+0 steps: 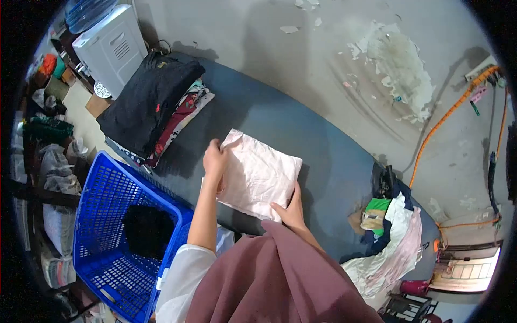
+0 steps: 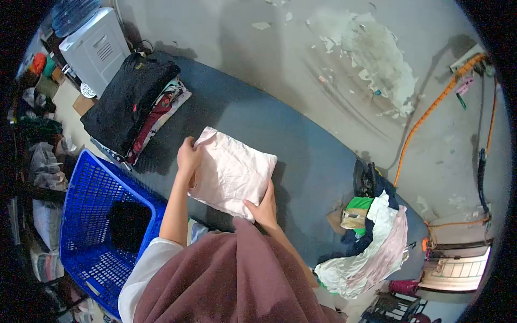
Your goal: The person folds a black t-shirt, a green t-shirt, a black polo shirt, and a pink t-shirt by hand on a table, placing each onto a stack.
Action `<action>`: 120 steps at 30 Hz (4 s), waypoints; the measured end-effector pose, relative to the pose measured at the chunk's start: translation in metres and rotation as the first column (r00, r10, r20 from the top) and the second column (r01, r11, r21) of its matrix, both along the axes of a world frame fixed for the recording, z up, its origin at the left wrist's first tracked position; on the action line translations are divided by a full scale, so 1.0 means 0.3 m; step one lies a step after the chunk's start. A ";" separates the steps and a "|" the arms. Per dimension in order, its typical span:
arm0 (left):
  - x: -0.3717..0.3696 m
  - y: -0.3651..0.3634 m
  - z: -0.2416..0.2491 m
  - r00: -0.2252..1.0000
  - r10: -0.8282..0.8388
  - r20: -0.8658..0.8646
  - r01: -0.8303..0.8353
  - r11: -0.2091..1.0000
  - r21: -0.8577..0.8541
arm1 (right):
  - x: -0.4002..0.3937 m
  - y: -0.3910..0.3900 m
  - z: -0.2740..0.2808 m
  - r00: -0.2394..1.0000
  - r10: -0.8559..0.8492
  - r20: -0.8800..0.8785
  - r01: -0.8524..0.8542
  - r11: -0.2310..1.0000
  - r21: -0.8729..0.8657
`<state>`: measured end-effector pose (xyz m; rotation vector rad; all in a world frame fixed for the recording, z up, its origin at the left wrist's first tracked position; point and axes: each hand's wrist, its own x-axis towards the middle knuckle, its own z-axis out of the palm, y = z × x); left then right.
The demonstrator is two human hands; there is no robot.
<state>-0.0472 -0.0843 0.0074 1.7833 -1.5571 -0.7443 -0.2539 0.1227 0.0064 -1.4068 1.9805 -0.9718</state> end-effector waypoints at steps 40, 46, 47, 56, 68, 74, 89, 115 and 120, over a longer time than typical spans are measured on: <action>-0.410 0.305 -0.016 0.796 0.235 -0.558 0.053 0.891 0.451 | -0.438 0.229 -0.109 0.783 0.040 -0.620 -0.097 0.994 -0.058; -0.494 0.410 0.045 0.992 0.112 -0.061 -0.127 0.900 -0.416 | -0.448 0.229 -0.134 0.769 0.044 -0.637 -0.101 0.993 -0.053; -0.499 0.442 0.110 0.994 -0.108 0.026 0.108 0.883 -0.456 | -0.454 0.227 -0.142 0.761 0.050 -0.647 -0.106 0.993 -0.048; -0.359 0.556 -0.046 0.855 -0.197 0.481 0.223 0.975 0.002 | -0.450 0.230 -0.139 0.738 -0.086 -0.669 -0.045 0.983 -0.176; -0.256 0.893 -0.089 0.780 -0.352 0.518 0.376 0.925 0.062 | -0.507 0.245 0.085 0.538 -0.389 0.747 0.228 0.921 0.316; -0.232 0.809 0.148 0.843 -0.264 -0.468 0.390 0.900 0.195 | -0.191 0.136 0.524 0.937 0.023 0.350 0.025 0.991 -0.132; 0.147 0.447 0.224 -0.187 0.304 -0.934 0.504 0.846 0.175 | 0.143 -0.016 0.440 0.651 -0.100 0.752 0.007 0.992 0.125; 1.152 -0.482 0.243 0.379 0.156 -0.912 -0.237 0.969 0.068 | 0.917 -1.140 0.389 0.542 0.110 0.833 -0.279 0.959 0.055; 1.188 -0.423 0.332 0.480 0.205 -0.853 -0.322 0.946 0.046 | 0.936 -1.114 0.434 0.582 0.203 0.788 -0.318 0.948 -0.010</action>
